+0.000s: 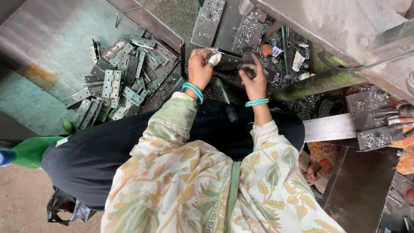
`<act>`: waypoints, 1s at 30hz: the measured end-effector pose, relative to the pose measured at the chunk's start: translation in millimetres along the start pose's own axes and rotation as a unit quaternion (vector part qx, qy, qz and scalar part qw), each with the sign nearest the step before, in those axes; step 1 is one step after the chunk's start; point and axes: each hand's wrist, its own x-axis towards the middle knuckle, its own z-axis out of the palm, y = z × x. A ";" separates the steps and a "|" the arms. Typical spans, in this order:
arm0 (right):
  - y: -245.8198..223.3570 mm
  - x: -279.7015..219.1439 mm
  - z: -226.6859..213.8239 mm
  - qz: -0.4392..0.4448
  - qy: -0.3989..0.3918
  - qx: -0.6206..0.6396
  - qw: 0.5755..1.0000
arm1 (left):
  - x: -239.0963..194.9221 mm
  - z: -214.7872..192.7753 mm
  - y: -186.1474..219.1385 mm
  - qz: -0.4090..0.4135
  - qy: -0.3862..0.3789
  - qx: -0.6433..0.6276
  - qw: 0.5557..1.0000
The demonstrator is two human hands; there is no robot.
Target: The person picks up metal plates and positions them inside a manual press machine one by one. They operate the machine lever by hand to punch the metal before placing the finished parts into a pile on the floor.
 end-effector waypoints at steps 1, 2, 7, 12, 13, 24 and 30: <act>2.7 7.1 -2.9 0.008 0.005 0.067 0.998 | 4.7 6.0 -7.7 -0.022 0.000 -0.065 0.998; 4.5 13.7 -7.5 0.000 0.023 0.078 0.997 | 9.5 12.6 -14.4 -0.058 -0.045 -0.170 0.983; -1.2 39.3 -12.0 -0.044 0.147 0.057 0.986 | 53.6 26.7 -27.0 -0.124 -0.122 -0.063 0.983; 3.0 40.2 35.1 -0.259 0.052 -0.327 0.907 | 45.6 31.6 -24.7 0.051 -0.033 0.368 0.928; 2.3 40.0 42.1 -0.249 0.028 -0.333 0.909 | 40.1 34.5 -25.5 0.056 -0.055 0.379 0.922; -27.8 -79.1 26.5 -0.058 -0.151 -0.398 0.903 | 33.1 63.5 -56.4 0.128 -0.121 0.439 0.881; 7.9 -124.4 54.4 0.043 -0.130 -0.415 0.900 | 40.7 68.4 -50.2 0.091 -0.174 0.459 0.867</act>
